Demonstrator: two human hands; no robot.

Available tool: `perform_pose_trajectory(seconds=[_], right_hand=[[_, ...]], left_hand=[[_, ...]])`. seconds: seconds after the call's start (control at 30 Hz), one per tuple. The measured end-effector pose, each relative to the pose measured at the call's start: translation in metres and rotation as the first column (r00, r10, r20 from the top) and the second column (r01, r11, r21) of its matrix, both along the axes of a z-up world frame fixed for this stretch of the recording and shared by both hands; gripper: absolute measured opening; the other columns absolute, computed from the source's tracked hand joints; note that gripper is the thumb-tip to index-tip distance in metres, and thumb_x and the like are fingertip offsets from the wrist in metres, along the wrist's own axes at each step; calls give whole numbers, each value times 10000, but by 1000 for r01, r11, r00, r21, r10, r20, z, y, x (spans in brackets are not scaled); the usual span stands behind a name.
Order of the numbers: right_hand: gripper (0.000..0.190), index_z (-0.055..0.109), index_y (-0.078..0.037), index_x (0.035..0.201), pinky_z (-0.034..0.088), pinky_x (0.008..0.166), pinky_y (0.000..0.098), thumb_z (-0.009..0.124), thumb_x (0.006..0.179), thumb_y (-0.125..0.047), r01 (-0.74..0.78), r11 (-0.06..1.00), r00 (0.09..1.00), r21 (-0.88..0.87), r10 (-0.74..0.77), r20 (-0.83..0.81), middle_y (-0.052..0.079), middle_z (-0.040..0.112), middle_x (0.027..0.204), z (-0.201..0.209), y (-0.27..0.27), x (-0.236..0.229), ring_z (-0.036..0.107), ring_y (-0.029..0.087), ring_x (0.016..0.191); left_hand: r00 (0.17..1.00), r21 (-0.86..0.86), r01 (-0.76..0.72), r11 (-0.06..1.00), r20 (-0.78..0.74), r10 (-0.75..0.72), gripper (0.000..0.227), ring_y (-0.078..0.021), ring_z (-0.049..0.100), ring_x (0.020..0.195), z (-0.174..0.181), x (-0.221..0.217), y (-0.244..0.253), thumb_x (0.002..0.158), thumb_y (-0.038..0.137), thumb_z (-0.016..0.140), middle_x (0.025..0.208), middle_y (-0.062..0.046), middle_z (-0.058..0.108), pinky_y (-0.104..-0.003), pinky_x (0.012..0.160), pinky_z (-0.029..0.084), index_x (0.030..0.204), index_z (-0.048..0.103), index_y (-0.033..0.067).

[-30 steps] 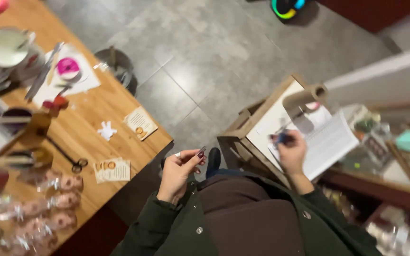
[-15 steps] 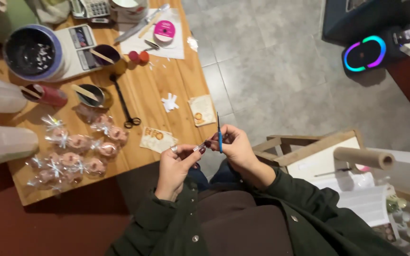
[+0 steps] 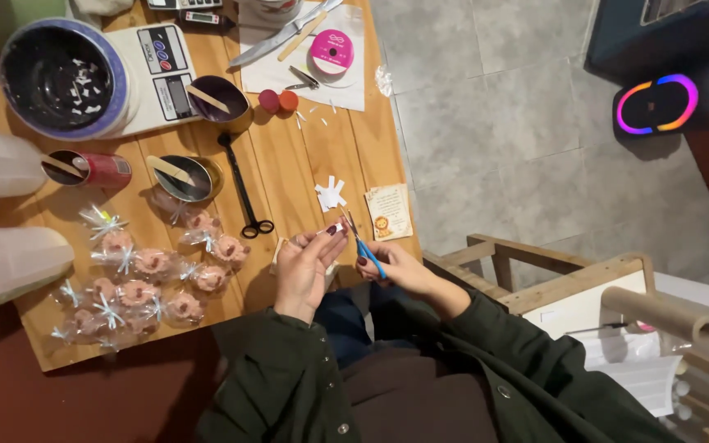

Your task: Cutting printed labels from a sheet and preparing tags for packaged products.

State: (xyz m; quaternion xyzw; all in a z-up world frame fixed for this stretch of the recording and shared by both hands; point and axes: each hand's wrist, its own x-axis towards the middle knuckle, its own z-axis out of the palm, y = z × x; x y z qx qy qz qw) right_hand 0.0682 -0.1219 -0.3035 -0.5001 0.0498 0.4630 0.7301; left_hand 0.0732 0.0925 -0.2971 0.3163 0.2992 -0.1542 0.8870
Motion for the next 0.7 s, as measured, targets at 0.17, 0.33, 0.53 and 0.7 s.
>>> perform_pose_trajectory(seconds=[0.17,0.33,0.53,0.7], right_hand=[[280,560,-119,940,292,510,191,685,969,-368,-44,999,999,6,44,-10,-69,511,760,-7,4,12,440,13,643],[310,595,-93,888,282,496,205,695,980,-371,-74,996,995,-49,77,56,-74,508,699,-18,5,13,408,15,582],[330,603,-93,834,267,476,215,693,986,-371,-34,992,999,-119,36,11,-80,496,652,-19,5,11,392,16,545],[368,590,-86,795,251,441,219,679,990,-386,-21,990,1000,-140,18,-24,-66,473,608,-7,9,14,369,28,490]], left_hand=[[998,-24,-53,998,-38,52,59,-305,739,1034,-33,2,1,958,-17,645,1122,-239,735,-423,966,602,977,686,-55],[996,-12,-46,999,-74,45,62,-289,743,1025,-24,10,-2,963,-7,651,1103,-235,748,-397,950,600,979,690,-52],[995,-3,-46,999,-93,46,60,-283,741,1040,-22,11,-5,955,-6,653,1118,-236,748,-378,947,596,976,694,-45],[995,-2,-65,998,-69,65,38,-293,743,1069,-18,11,-7,950,-3,654,1125,-251,748,-369,949,600,938,678,-31]])
